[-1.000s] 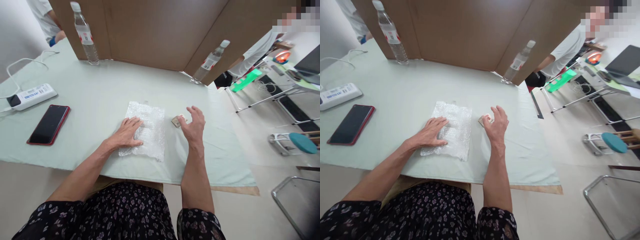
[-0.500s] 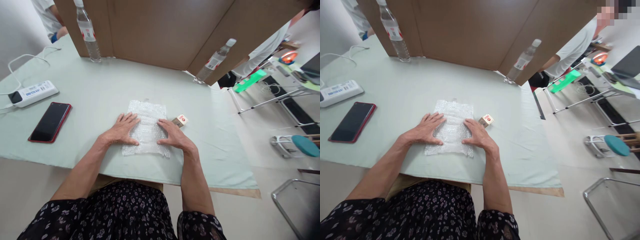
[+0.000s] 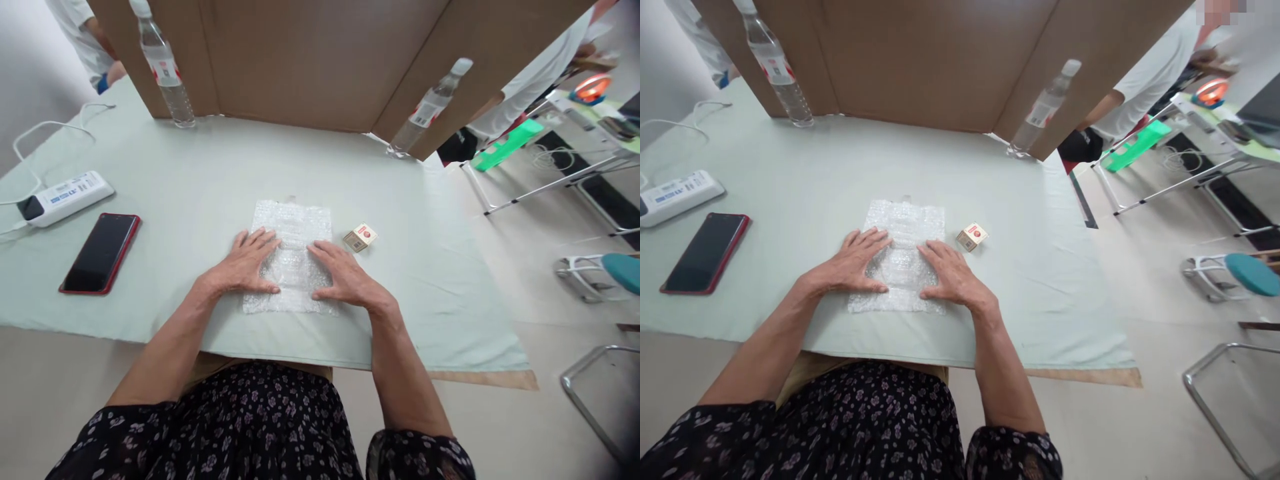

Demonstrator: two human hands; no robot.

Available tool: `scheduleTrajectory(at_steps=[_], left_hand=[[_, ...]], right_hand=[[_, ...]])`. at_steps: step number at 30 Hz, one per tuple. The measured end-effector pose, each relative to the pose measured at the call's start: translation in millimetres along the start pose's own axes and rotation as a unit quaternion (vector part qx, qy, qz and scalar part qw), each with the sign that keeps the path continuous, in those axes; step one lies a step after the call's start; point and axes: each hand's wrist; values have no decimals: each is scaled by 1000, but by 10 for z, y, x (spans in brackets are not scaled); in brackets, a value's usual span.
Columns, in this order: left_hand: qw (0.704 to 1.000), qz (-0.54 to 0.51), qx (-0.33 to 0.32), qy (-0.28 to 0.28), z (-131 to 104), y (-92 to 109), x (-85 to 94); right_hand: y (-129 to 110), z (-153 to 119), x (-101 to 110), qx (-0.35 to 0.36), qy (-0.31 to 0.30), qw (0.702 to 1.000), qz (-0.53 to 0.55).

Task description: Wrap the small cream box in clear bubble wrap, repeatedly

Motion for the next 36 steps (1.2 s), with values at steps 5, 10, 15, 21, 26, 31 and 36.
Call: scheduleTrajectory(at_steps=[5,10,15,21,26,31,36], left_hand=[[1000,-22,-10,-3,-13,-43,11],[997,-58,-12,57,-8,-17,59],[997,-55,-7,54,7,-64,24],[998,-48,-8,26,16,-104,13],[999,-47,0,7,16,-74,53],[999,-36,-2,13,25,-101,19],[999,-39,1,3,22,-102,30]], right_hand=[[174,-464,-28,-23,43,998,-41],[374,-480,188,-63,214,975,-16],[560,56,242,-208,259,942,56],[329,130,193,-171,292,932,132],[-150,186,97,16,232,961,152],[-320,419,-132,71,139,982,103],[-272,426,-215,81,142,981,106]])
Point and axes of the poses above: each hand's wrist, its own z-axis towards the middle knuckle, its own x-axis out of the back of the hand, y = z × x, and after that the axes turned 4 degrees about -x, right-handed
